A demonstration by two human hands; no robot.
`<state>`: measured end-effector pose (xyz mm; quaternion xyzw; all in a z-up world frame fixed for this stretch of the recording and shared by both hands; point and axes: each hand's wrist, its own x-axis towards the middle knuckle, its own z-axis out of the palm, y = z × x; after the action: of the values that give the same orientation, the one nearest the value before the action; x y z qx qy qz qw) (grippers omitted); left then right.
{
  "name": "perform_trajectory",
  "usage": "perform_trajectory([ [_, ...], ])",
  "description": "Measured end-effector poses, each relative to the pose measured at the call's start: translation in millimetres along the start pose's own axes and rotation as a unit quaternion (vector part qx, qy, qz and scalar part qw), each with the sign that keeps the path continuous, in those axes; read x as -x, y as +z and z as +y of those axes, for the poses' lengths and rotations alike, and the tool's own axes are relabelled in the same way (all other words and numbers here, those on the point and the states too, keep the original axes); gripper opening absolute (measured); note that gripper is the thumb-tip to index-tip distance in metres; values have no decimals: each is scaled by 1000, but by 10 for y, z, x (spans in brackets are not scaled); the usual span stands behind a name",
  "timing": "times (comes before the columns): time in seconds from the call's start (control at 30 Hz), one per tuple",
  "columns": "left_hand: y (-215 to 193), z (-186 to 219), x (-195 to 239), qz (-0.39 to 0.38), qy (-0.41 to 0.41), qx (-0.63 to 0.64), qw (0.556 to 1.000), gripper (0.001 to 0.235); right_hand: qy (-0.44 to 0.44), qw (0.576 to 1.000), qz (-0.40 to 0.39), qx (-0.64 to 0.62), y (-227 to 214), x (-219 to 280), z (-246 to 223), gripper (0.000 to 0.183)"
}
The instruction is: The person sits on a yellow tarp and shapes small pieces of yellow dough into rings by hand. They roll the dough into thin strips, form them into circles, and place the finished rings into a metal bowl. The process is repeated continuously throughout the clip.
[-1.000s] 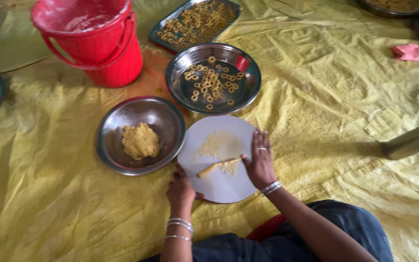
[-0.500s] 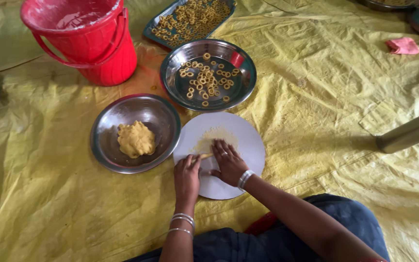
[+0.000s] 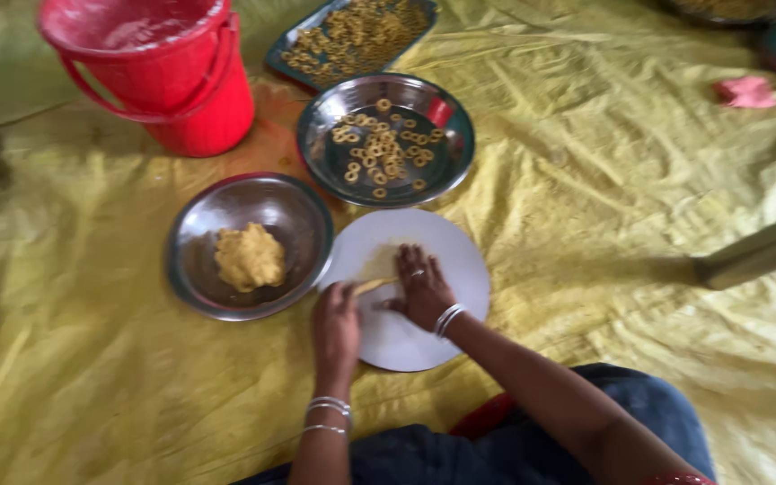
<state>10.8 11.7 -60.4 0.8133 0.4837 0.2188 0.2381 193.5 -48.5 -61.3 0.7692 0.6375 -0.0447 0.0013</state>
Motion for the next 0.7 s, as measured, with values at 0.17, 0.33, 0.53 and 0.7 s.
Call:
perform_trajectory([
  [0.17,140,-46,11,-5,192,-89,977,49,-17,1000,-18,-11,-53,192,-67,111],
  [0.33,155,-27,-6,-30,165,-202,965,67,6,990,-137,24,-100,769,-217,110],
  [0.53,104,88,41,-5,209,-216,954,54,-90,995,47,-21,113,374,-62,111],
  [0.7,33,76,47,28,152,-211,965,30,-88,992,87,13,151,-214,303,114],
])
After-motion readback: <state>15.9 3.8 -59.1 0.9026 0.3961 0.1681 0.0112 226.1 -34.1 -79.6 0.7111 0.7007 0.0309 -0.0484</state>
